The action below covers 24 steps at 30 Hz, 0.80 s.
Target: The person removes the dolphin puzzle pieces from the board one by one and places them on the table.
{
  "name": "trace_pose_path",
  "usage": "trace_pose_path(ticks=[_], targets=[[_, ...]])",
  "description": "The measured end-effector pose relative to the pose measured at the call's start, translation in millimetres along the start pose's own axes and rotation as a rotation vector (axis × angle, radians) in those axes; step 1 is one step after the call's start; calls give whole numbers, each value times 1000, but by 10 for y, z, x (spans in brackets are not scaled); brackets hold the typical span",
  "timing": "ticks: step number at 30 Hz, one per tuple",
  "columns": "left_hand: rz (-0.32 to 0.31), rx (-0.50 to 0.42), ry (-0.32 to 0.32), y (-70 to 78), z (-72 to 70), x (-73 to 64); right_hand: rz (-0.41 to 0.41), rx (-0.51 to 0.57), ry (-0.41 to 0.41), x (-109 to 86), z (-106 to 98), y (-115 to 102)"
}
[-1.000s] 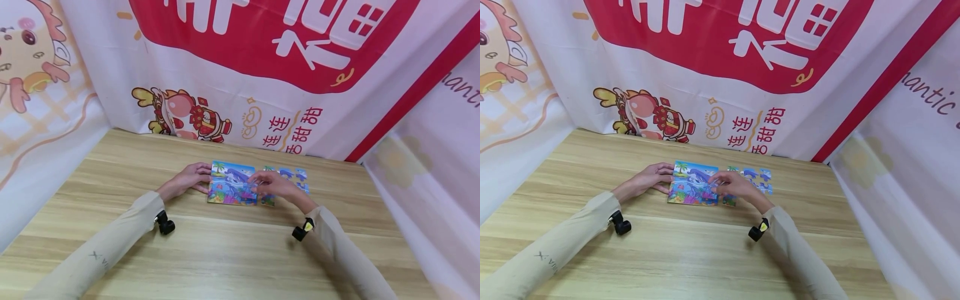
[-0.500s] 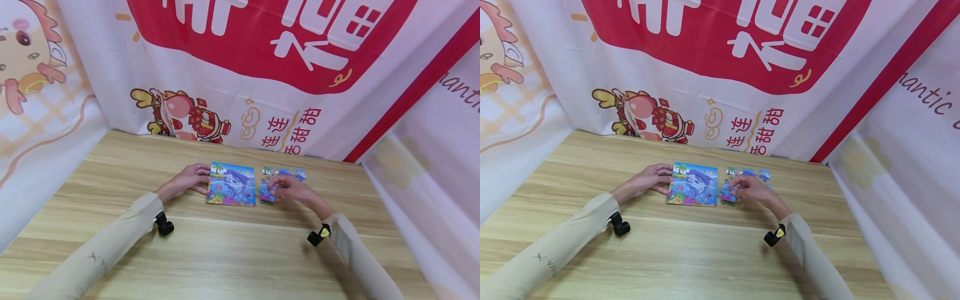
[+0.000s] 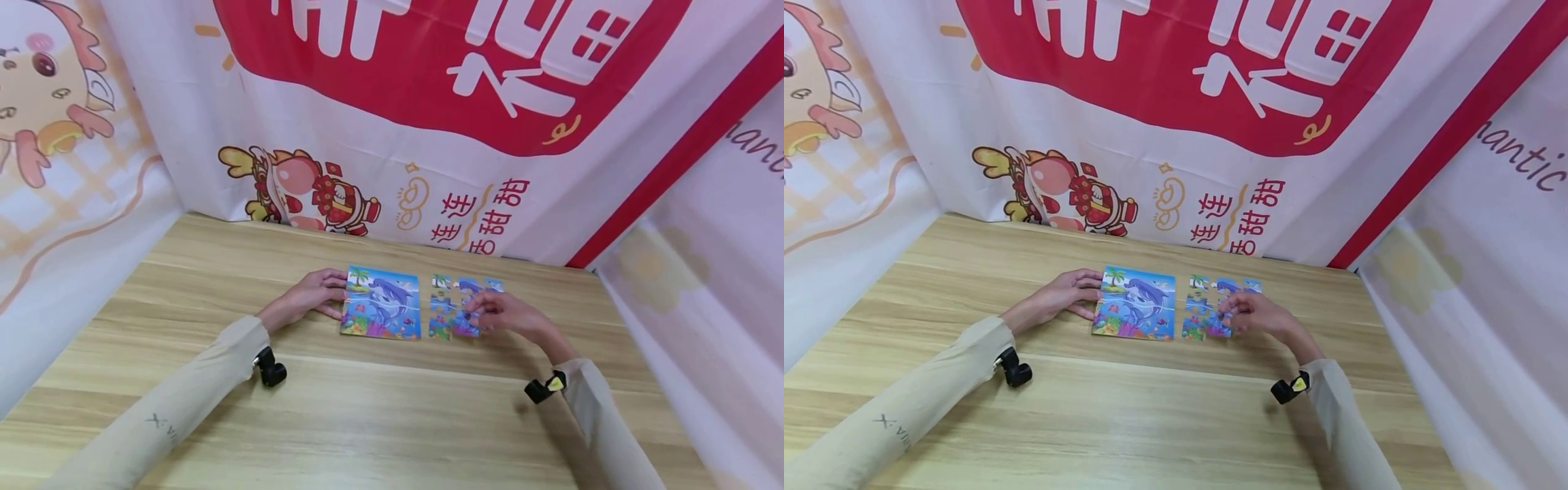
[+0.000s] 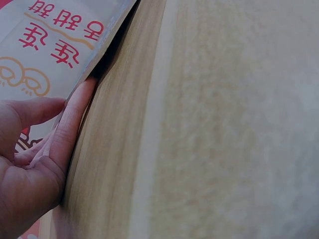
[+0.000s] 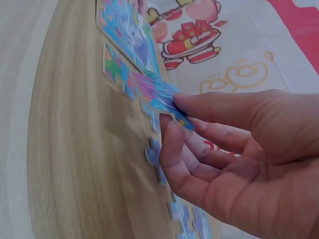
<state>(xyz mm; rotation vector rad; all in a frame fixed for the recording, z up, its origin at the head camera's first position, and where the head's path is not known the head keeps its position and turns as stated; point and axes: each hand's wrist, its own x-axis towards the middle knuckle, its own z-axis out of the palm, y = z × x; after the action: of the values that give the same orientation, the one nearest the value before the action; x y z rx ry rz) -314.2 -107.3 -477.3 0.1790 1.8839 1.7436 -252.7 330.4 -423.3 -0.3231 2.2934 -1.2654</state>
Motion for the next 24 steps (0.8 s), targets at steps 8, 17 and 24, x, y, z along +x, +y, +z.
trace_pose_path(ticks=[8, 17, 24], targets=[[-1, 1, 6, 5, 10, 18, 10, -29, -49, -79, -26, 104], [-10, -4, 16, 13, 25, 28, 33, -87, 100, -157, 84, 126], [13, 4, 2, 6, 17, 1, 30, -174, 183, -170, 171, 82]])
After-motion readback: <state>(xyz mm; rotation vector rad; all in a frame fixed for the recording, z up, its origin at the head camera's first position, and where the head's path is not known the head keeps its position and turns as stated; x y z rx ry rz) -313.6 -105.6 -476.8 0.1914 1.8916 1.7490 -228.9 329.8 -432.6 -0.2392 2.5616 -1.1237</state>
